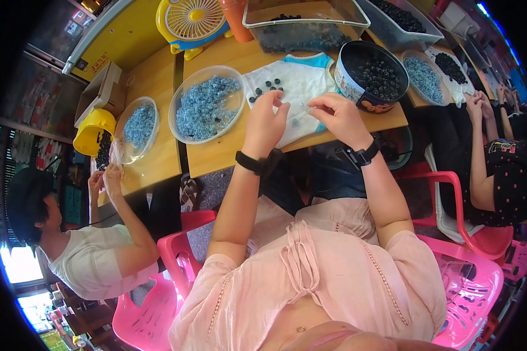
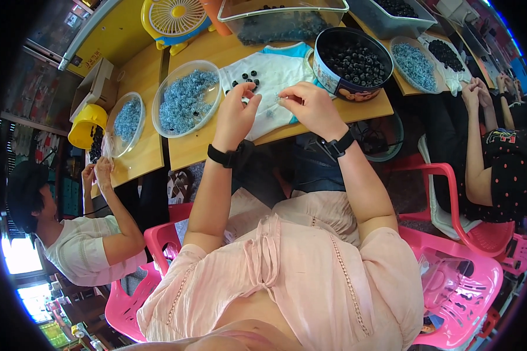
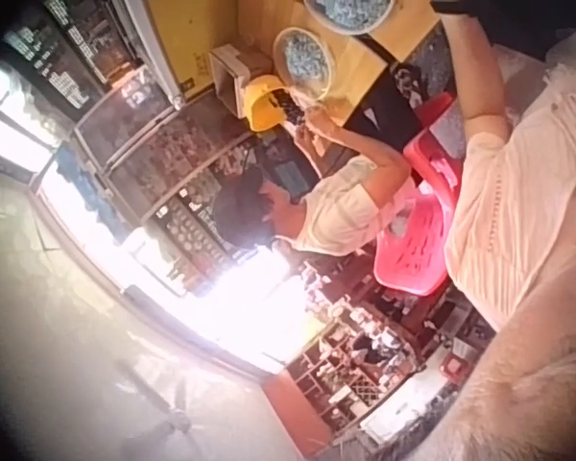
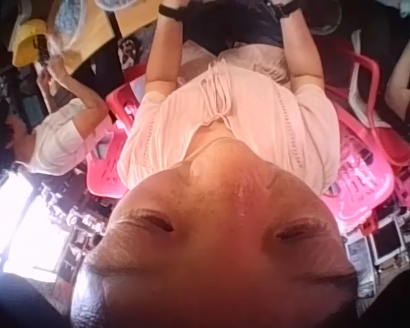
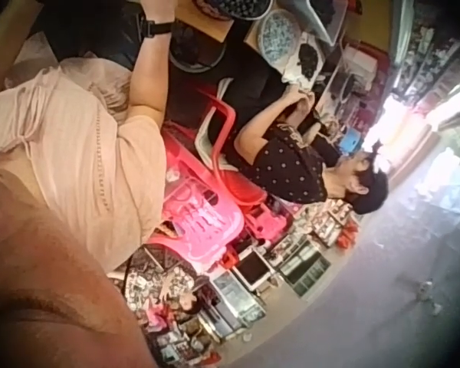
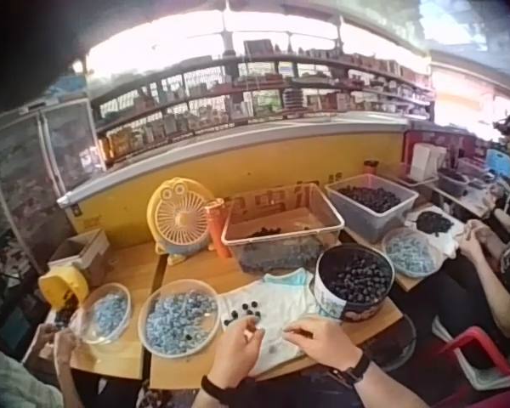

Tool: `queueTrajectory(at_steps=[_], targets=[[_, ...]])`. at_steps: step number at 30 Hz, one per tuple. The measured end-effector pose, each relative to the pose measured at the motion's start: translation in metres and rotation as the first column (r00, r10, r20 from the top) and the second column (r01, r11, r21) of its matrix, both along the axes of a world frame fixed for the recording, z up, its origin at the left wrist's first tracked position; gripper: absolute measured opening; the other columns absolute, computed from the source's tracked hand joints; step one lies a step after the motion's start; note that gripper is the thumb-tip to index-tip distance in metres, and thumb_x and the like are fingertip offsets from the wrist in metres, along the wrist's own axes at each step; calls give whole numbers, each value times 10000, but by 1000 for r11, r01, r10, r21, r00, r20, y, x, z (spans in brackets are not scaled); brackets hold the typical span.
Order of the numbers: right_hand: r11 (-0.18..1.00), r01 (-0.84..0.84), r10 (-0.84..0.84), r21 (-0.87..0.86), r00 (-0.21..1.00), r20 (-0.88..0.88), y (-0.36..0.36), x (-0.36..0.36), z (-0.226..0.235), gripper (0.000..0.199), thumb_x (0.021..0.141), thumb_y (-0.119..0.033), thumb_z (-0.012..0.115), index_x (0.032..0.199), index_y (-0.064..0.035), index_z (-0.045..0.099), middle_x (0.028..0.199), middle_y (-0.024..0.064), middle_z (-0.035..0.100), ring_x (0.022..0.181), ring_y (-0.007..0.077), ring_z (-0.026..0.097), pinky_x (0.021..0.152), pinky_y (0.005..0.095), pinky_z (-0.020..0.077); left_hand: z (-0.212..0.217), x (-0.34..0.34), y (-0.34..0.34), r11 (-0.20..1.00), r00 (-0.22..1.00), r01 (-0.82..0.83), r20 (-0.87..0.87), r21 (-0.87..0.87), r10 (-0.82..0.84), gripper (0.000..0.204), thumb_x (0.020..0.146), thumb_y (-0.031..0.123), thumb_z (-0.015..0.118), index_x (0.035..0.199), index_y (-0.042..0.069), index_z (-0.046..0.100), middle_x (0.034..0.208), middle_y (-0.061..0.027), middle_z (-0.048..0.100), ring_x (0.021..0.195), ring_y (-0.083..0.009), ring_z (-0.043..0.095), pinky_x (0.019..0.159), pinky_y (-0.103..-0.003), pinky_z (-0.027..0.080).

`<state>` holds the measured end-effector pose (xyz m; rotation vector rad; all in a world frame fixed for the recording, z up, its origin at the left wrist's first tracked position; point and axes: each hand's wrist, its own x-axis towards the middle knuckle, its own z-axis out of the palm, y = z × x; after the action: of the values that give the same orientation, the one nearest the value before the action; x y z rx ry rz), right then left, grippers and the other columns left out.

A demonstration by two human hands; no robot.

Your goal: The person sorts small black plastic or rubber components by hand on a workstation, moving them from a plastic container to a tray.

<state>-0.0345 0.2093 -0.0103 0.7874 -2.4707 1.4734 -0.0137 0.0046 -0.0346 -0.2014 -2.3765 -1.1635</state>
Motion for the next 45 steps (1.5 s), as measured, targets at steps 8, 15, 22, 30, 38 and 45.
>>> queueTrajectory(at_steps=[8,15,22,30,38,45], targets=[[991,-20,17,-130,999,-30,-1,5,-1,127,841,-38,728,967,-24,725,893,66,686,754,134,638,670,253,504,12,14,19,934,928,175,264,311,-262,228,962,220,624,1005,-2,647,857,-108,682,721,-175,628,673,-318,501],[984,-66,44,-168,991,-129,-10,9,-3,144,857,-75,726,989,-17,725,810,92,668,705,161,630,624,281,492,4,22,19,894,930,128,261,430,-259,197,966,187,613,1011,-4,635,864,-108,677,739,-164,622,681,-300,494],[966,-74,159,-248,926,343,-26,17,-18,343,1015,-295,560,850,-2,630,719,34,555,640,92,497,569,289,429,5,35,24,985,998,65,-13,163,-64,110,927,91,642,992,3,632,844,-139,633,656,-240,598,606,-334,483],[812,53,432,-582,615,660,-27,16,-18,371,1038,-345,505,800,-65,559,675,-41,472,552,53,401,484,230,334,3,40,24,995,991,83,-105,52,-77,79,901,54,656,966,21,625,867,-159,624,712,-320,623,624,-367,503],[870,-103,364,-483,795,486,-28,21,-15,362,1048,-296,494,788,-49,542,649,-28,461,607,60,460,537,262,375,-10,44,33,929,984,101,101,356,-146,195,999,168,532,865,30,564,738,-121,549,573,-251,519,513,-333,418],[971,-137,119,-198,988,-97,-32,27,-13,258,1007,-194,541,825,-10,550,731,136,541,698,322,569,640,389,450,12,51,27,218,820,-20,141,976,-555,297,1014,235,462,746,108,459,639,35,395,493,-65,358,427,-223,283]])
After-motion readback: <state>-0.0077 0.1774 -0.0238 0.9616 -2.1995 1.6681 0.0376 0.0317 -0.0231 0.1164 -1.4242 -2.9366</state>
